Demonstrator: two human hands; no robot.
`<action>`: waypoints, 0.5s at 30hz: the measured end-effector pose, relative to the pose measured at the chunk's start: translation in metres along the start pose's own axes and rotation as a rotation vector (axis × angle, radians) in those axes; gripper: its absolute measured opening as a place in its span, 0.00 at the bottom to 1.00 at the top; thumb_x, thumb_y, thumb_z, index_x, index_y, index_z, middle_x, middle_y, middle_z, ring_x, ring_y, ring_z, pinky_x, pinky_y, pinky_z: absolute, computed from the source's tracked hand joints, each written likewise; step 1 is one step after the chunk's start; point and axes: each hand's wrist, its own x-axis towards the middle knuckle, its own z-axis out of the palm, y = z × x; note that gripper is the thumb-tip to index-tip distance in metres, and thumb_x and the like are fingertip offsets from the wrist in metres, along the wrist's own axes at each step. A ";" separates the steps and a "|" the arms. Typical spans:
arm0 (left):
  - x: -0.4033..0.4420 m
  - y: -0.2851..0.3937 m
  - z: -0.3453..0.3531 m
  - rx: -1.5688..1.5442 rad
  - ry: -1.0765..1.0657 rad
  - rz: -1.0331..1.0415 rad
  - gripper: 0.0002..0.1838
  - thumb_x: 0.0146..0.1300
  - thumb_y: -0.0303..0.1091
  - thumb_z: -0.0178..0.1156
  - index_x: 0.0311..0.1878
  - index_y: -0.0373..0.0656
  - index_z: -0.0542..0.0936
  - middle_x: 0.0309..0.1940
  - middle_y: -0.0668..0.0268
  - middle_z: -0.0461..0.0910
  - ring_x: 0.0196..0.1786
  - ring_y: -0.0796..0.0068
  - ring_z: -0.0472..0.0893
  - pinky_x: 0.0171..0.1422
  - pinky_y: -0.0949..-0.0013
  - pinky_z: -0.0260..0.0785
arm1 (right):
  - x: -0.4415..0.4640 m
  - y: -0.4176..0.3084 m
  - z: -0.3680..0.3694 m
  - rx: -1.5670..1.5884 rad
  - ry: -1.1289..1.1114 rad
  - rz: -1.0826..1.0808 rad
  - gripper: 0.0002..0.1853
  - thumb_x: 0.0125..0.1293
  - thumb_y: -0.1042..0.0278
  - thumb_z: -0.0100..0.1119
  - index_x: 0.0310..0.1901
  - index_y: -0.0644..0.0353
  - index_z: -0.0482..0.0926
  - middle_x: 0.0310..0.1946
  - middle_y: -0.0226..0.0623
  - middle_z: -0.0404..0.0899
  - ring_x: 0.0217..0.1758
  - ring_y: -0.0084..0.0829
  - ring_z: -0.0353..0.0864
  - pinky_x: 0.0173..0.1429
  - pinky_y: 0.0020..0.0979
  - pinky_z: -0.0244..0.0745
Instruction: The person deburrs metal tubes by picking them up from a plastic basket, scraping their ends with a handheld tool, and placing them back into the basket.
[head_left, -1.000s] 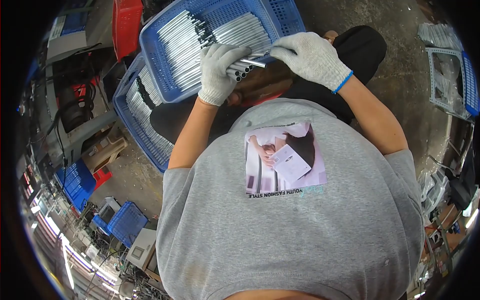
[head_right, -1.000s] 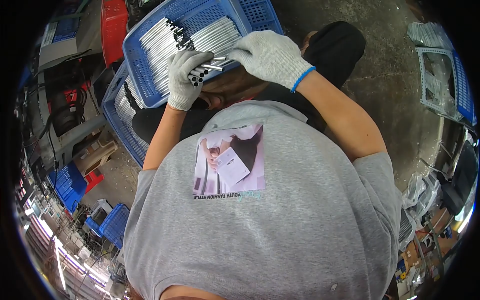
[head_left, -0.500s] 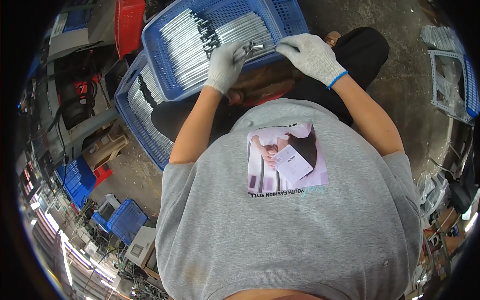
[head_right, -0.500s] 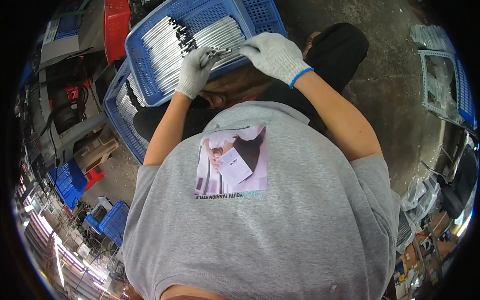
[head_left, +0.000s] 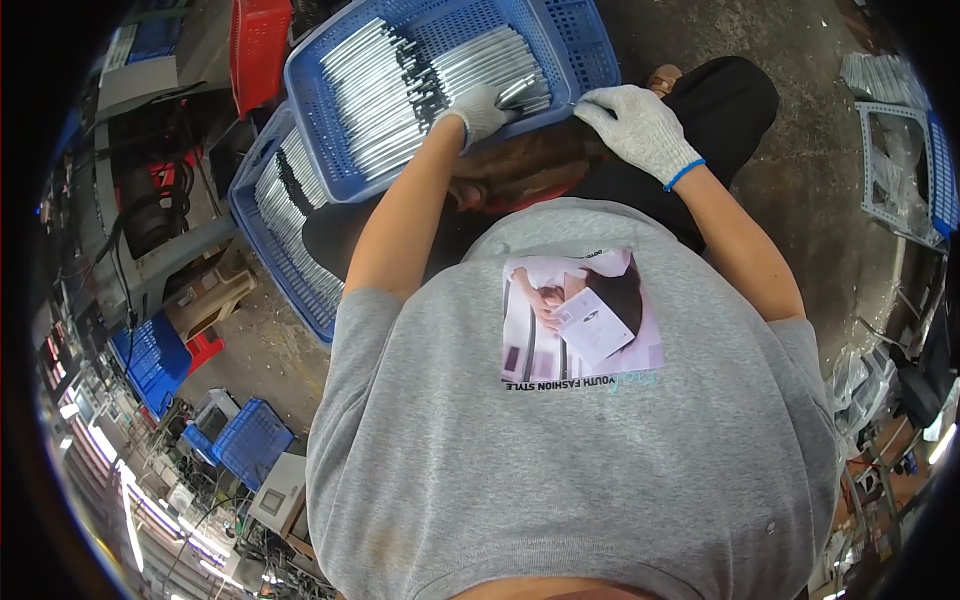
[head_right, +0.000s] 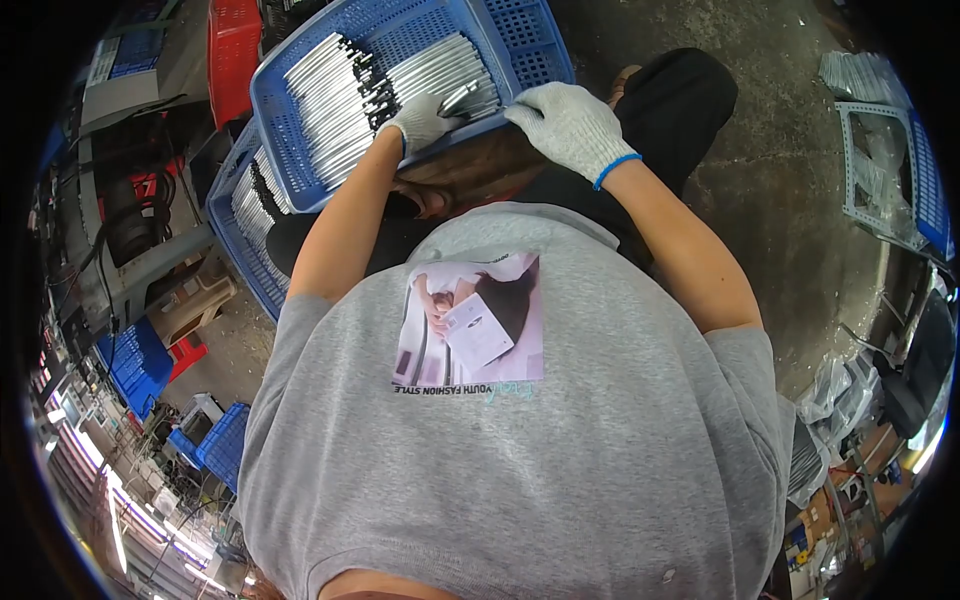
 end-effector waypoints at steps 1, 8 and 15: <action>0.000 -0.003 0.002 -0.015 -0.001 0.013 0.17 0.66 0.39 0.61 0.50 0.35 0.81 0.33 0.57 0.85 0.33 0.60 0.80 0.46 0.61 0.74 | 0.000 0.000 0.001 -0.002 -0.001 -0.005 0.20 0.69 0.51 0.56 0.46 0.58 0.88 0.44 0.37 0.89 0.43 0.45 0.86 0.48 0.38 0.79; -0.028 0.015 -0.008 -0.172 0.160 0.080 0.12 0.69 0.38 0.61 0.45 0.39 0.82 0.24 0.67 0.76 0.26 0.69 0.73 0.39 0.64 0.70 | 0.000 -0.001 -0.002 -0.029 0.005 -0.007 0.20 0.70 0.50 0.55 0.47 0.57 0.88 0.44 0.37 0.89 0.43 0.45 0.86 0.47 0.38 0.79; -0.063 0.028 -0.031 -0.309 0.145 0.069 0.10 0.69 0.32 0.59 0.51 0.43 0.82 0.31 0.65 0.82 0.33 0.69 0.78 0.44 0.66 0.72 | -0.003 -0.014 -0.015 -0.024 -0.006 -0.028 0.19 0.70 0.50 0.55 0.47 0.55 0.87 0.44 0.36 0.88 0.42 0.46 0.86 0.46 0.39 0.79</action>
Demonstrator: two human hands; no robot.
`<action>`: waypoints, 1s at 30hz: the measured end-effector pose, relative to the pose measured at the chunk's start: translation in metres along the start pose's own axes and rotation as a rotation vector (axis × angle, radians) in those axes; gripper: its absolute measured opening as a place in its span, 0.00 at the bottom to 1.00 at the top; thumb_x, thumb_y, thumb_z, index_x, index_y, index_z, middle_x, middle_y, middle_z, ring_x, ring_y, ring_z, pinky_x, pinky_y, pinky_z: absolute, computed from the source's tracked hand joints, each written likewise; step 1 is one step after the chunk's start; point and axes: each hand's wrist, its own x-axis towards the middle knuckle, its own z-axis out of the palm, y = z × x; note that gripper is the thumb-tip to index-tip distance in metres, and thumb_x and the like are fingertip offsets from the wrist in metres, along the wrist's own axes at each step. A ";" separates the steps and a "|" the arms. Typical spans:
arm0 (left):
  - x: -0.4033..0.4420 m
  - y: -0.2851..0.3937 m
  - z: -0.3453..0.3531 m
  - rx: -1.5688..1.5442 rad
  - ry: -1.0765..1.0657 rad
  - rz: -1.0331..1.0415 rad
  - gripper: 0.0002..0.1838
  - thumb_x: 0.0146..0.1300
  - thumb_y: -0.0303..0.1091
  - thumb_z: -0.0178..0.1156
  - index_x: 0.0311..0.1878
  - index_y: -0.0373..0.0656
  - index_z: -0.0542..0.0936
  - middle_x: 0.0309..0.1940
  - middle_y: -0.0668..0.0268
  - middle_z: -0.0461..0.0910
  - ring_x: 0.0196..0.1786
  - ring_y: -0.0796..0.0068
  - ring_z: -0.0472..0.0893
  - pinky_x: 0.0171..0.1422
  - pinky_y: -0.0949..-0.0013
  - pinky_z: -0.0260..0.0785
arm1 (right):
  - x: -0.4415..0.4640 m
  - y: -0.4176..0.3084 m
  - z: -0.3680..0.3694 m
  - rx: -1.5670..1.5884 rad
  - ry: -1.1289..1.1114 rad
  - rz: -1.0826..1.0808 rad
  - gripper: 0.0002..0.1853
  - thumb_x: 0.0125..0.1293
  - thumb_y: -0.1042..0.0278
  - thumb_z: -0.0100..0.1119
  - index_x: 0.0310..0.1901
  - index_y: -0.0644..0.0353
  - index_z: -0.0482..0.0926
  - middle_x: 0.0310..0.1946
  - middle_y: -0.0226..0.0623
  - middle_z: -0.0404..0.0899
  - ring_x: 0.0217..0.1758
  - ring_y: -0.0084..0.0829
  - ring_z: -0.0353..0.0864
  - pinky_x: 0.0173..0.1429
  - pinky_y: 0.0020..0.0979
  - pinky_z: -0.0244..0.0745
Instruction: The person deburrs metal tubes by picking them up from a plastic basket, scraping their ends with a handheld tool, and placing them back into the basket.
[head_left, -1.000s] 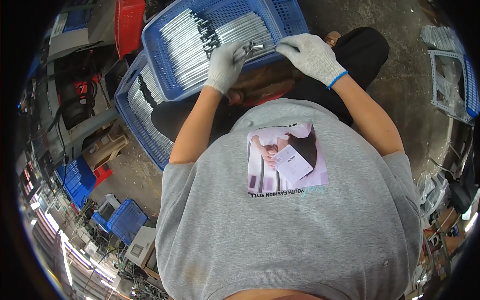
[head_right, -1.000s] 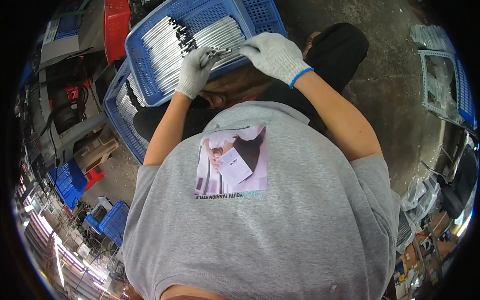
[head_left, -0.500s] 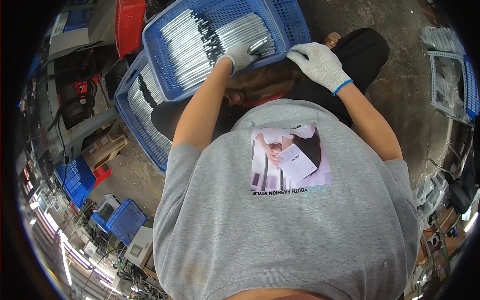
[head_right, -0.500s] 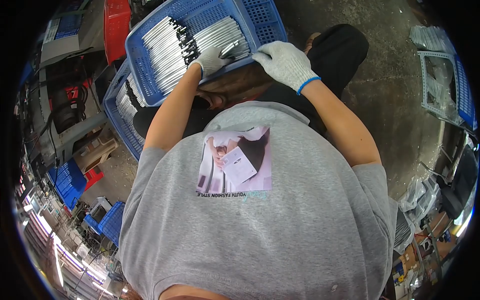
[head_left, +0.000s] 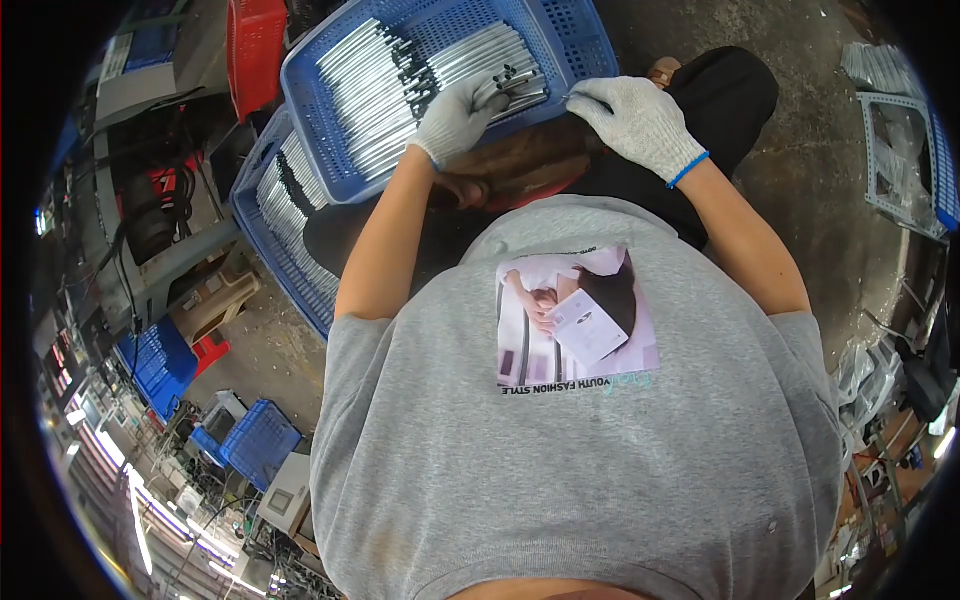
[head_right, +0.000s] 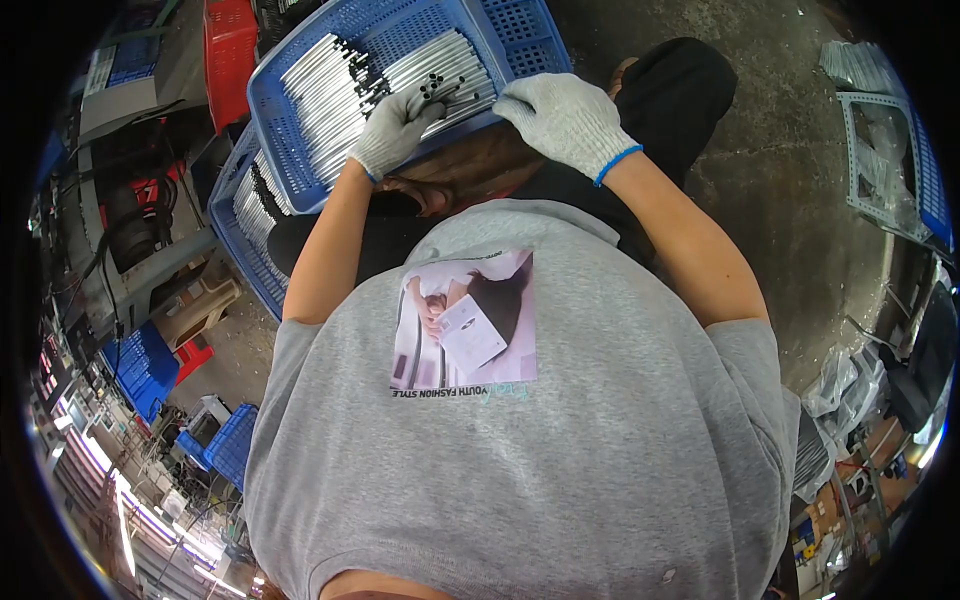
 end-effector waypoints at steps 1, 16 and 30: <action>-0.002 0.001 -0.001 0.005 0.015 0.007 0.10 0.69 0.32 0.59 0.51 0.43 0.82 0.30 0.66 0.81 0.32 0.70 0.77 0.44 0.67 0.72 | 0.000 -0.001 0.000 -0.002 0.003 -0.015 0.19 0.70 0.50 0.55 0.47 0.55 0.87 0.44 0.36 0.88 0.42 0.46 0.86 0.46 0.39 0.79; -0.011 0.011 0.009 0.111 0.284 0.333 0.13 0.60 0.26 0.61 0.48 0.47 0.84 0.31 0.68 0.82 0.32 0.66 0.76 0.44 0.64 0.69 | -0.001 -0.009 -0.004 -0.133 0.008 -0.027 0.18 0.70 0.51 0.54 0.46 0.53 0.88 0.42 0.36 0.89 0.41 0.45 0.87 0.45 0.39 0.80; -0.020 0.018 0.011 0.280 0.528 0.521 0.18 0.51 0.21 0.61 0.47 0.47 0.85 0.37 0.69 0.84 0.43 0.67 0.77 0.58 0.65 0.64 | 0.006 -0.008 -0.007 -0.128 0.029 -0.074 0.19 0.72 0.51 0.53 0.43 0.54 0.89 0.42 0.35 0.89 0.40 0.41 0.88 0.48 0.38 0.83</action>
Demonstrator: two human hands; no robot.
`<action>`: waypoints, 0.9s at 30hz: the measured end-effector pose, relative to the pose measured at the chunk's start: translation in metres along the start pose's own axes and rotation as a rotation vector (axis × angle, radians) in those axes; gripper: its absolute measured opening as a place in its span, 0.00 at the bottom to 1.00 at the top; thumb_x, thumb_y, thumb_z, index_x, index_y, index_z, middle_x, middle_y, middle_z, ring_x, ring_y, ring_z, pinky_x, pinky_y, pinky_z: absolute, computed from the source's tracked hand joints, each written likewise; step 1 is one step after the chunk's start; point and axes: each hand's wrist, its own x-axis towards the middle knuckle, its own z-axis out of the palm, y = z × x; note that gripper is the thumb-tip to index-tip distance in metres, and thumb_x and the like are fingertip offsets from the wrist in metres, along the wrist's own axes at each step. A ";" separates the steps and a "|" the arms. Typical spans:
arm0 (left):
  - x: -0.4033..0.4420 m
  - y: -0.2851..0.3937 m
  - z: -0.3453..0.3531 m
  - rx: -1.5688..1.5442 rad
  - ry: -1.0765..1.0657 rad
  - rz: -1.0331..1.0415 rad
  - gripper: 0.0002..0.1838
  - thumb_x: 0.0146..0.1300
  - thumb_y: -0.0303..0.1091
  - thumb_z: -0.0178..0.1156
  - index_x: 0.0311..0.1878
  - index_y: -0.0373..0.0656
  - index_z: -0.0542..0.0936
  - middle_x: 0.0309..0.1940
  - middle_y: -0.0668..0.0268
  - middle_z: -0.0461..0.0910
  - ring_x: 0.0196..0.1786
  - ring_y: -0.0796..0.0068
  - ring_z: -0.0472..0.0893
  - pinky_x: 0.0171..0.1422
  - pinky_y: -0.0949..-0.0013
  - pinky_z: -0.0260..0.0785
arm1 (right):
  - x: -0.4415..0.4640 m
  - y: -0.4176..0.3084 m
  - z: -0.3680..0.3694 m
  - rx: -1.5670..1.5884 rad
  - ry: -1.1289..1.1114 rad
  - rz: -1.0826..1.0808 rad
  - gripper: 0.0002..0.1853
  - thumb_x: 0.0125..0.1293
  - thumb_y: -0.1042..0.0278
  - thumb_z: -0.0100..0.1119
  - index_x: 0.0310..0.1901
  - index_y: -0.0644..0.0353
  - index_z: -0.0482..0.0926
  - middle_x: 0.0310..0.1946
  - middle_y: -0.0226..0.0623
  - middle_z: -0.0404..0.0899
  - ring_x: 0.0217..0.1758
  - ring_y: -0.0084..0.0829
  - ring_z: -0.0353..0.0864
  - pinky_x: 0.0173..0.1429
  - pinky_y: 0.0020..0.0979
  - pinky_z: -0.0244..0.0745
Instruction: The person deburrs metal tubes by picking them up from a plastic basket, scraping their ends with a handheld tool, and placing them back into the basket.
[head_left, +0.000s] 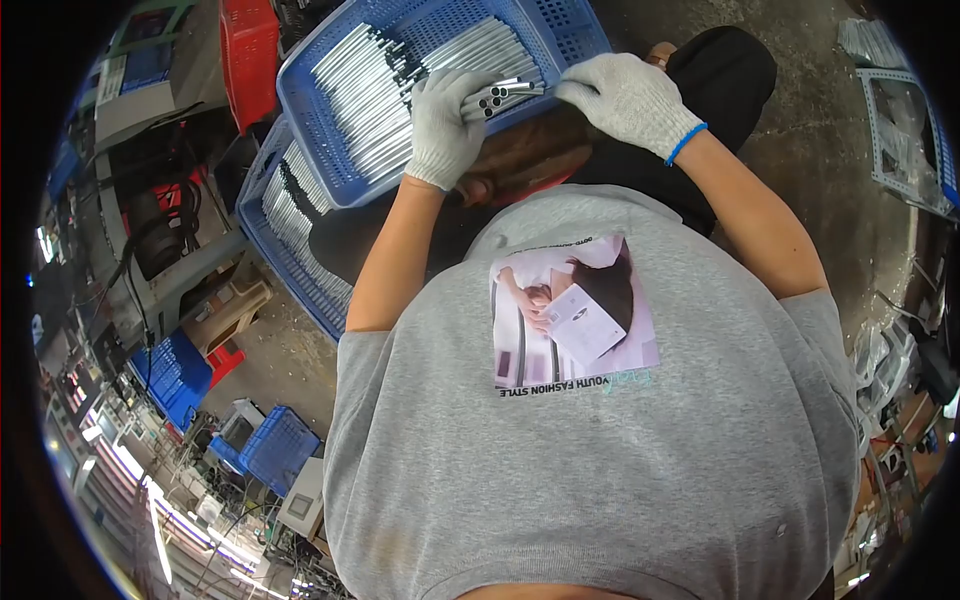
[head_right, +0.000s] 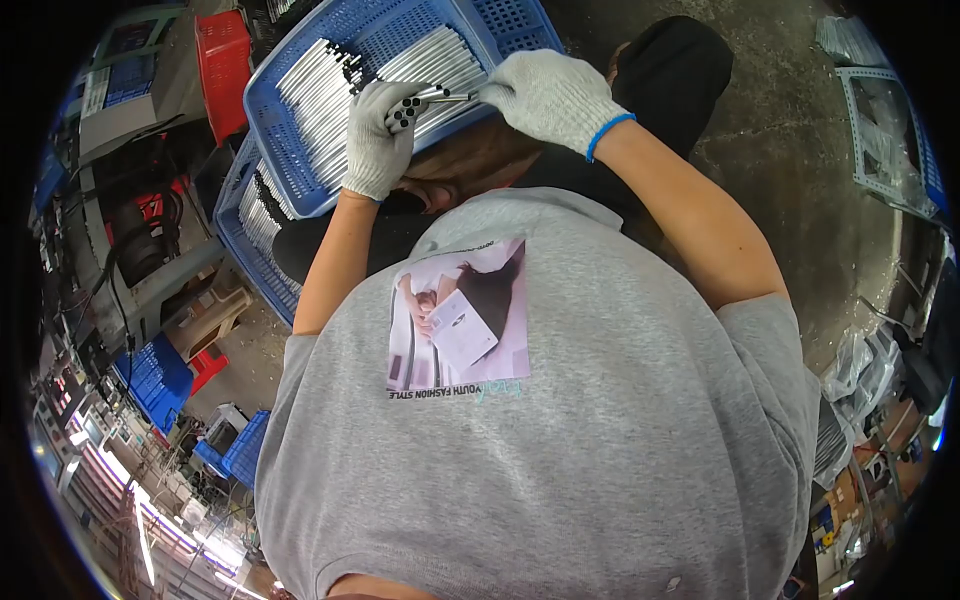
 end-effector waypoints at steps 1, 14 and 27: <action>0.000 0.001 0.001 0.015 0.011 -0.002 0.18 0.51 0.21 0.61 0.47 0.48 0.85 0.38 0.69 0.84 0.44 0.67 0.77 0.58 0.65 0.65 | -0.002 -0.002 -0.001 0.022 -0.030 -0.003 0.18 0.71 0.51 0.54 0.44 0.54 0.89 0.42 0.36 0.88 0.40 0.42 0.87 0.47 0.38 0.82; -0.006 0.003 0.000 0.039 0.034 -0.024 0.18 0.51 0.21 0.63 0.46 0.48 0.85 0.37 0.69 0.83 0.44 0.68 0.78 0.57 0.65 0.66 | 0.002 0.003 0.003 0.100 0.076 -0.044 0.17 0.69 0.53 0.56 0.45 0.55 0.88 0.40 0.40 0.88 0.39 0.46 0.86 0.44 0.39 0.80; 0.000 -0.012 0.022 -0.029 -0.184 -0.320 0.14 0.59 0.28 0.60 0.49 0.45 0.83 0.37 0.62 0.84 0.39 0.60 0.79 0.53 0.61 0.69 | 0.009 0.013 0.018 0.196 -0.073 0.099 0.19 0.70 0.51 0.55 0.46 0.57 0.88 0.42 0.40 0.88 0.42 0.48 0.85 0.46 0.40 0.78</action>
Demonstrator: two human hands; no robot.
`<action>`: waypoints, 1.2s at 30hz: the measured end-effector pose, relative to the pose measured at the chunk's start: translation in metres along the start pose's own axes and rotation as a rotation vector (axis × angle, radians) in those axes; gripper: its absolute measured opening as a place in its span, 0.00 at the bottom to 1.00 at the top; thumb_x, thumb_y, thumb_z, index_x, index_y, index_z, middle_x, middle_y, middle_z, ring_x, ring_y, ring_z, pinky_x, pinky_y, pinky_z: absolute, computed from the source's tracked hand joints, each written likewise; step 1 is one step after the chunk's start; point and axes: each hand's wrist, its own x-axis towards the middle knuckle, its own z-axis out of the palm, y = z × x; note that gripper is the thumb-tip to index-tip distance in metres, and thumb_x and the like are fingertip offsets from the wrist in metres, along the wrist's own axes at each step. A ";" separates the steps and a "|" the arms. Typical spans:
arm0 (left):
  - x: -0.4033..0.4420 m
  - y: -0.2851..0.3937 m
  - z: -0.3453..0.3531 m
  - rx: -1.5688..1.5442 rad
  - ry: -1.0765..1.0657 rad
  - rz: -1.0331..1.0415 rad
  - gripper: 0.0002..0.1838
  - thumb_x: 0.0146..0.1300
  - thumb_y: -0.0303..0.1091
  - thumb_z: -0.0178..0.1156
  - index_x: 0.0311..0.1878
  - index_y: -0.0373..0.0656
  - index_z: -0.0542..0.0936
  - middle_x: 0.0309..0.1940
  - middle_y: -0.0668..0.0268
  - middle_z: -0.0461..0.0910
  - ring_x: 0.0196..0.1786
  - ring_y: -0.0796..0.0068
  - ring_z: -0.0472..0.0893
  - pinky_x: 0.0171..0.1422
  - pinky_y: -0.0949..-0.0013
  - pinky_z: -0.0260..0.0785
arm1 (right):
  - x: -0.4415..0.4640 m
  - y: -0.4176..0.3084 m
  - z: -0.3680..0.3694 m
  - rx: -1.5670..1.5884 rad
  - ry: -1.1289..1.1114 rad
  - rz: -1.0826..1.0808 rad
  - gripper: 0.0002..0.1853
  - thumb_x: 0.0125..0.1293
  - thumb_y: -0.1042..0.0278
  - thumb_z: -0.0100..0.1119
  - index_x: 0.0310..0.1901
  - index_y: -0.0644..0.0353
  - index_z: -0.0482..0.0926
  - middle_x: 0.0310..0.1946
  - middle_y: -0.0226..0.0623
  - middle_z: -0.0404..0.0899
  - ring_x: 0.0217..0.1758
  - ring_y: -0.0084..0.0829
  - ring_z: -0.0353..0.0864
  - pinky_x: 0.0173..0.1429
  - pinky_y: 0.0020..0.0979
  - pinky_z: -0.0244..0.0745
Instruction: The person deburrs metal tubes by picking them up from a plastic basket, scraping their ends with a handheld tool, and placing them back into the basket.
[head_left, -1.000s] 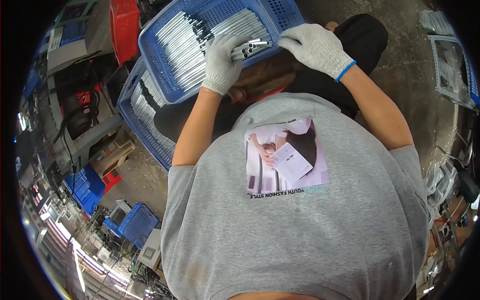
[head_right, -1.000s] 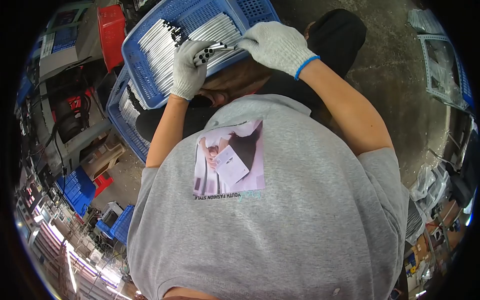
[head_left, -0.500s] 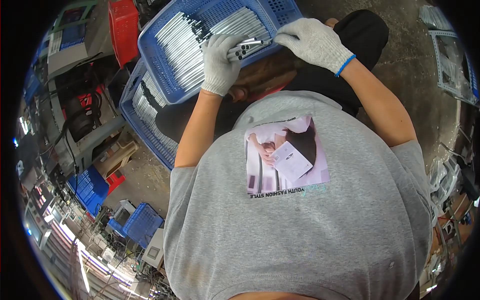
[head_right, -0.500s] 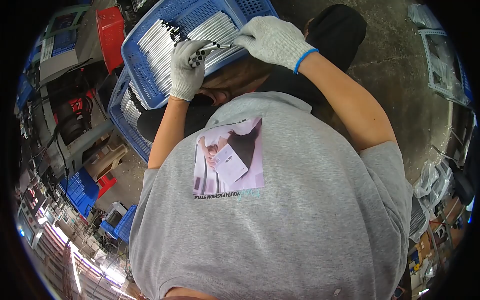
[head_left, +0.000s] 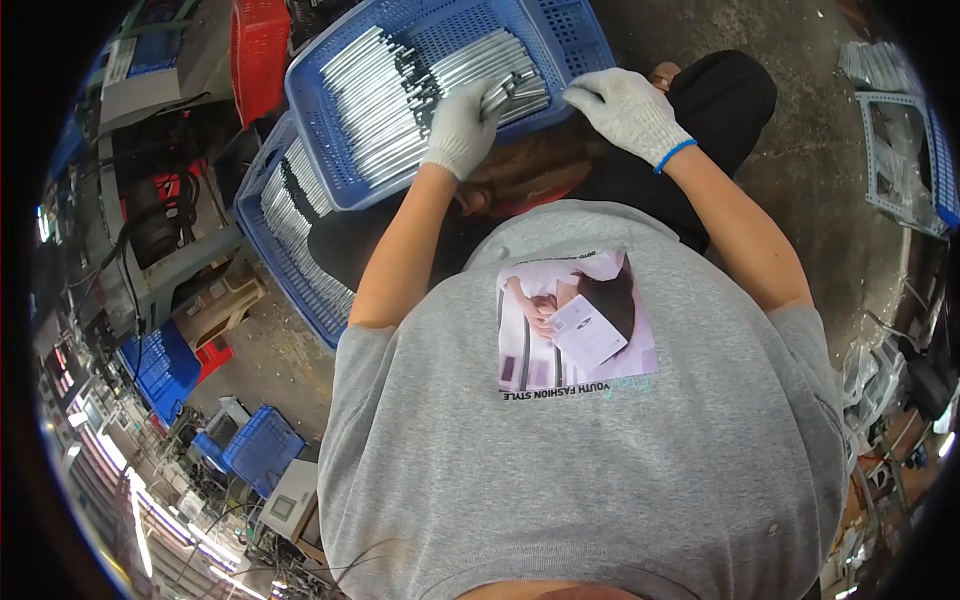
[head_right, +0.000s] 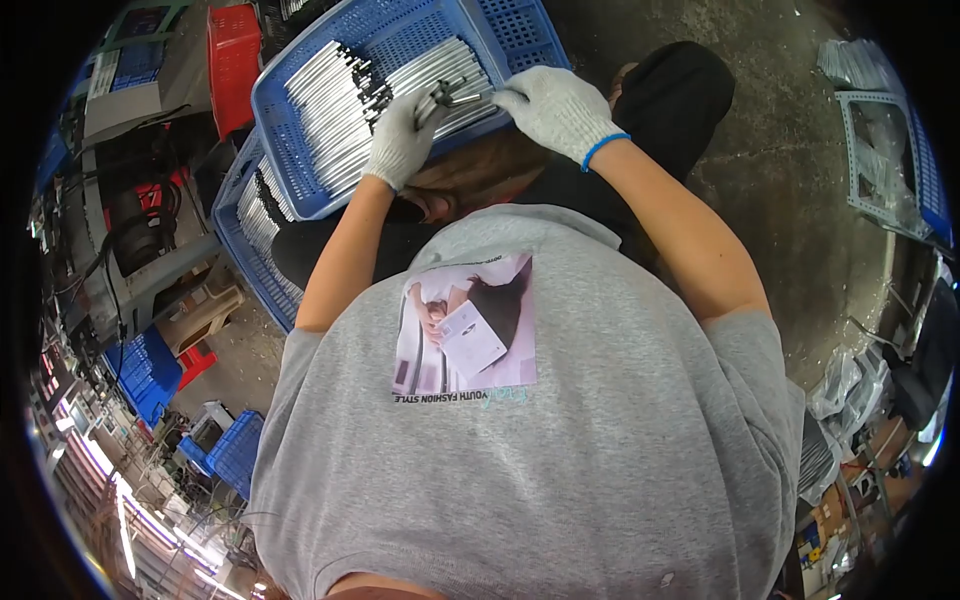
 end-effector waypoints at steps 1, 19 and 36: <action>0.007 -0.003 0.002 -0.023 -0.092 -0.091 0.13 0.61 0.30 0.61 0.48 0.43 0.83 0.36 0.60 0.84 0.37 0.59 0.79 0.50 0.61 0.70 | 0.002 0.002 0.002 -0.056 0.035 0.013 0.19 0.70 0.51 0.55 0.46 0.57 0.88 0.42 0.40 0.88 0.42 0.48 0.85 0.47 0.41 0.78; 0.050 -0.049 0.024 0.162 -0.608 -0.236 0.22 0.60 0.44 0.65 0.45 0.31 0.83 0.34 0.54 0.84 0.34 0.59 0.80 0.47 0.60 0.77 | -0.009 0.006 0.015 -0.076 0.025 0.034 0.19 0.70 0.51 0.55 0.46 0.57 0.88 0.43 0.40 0.88 0.44 0.49 0.85 0.48 0.41 0.78; 0.019 -0.015 -0.009 -0.173 -0.365 -0.184 0.09 0.68 0.34 0.60 0.46 0.40 0.82 0.31 0.63 0.82 0.32 0.67 0.78 0.44 0.64 0.73 | -0.012 0.009 0.013 -0.013 0.046 -0.011 0.18 0.70 0.52 0.55 0.46 0.56 0.88 0.43 0.38 0.88 0.43 0.48 0.85 0.47 0.41 0.78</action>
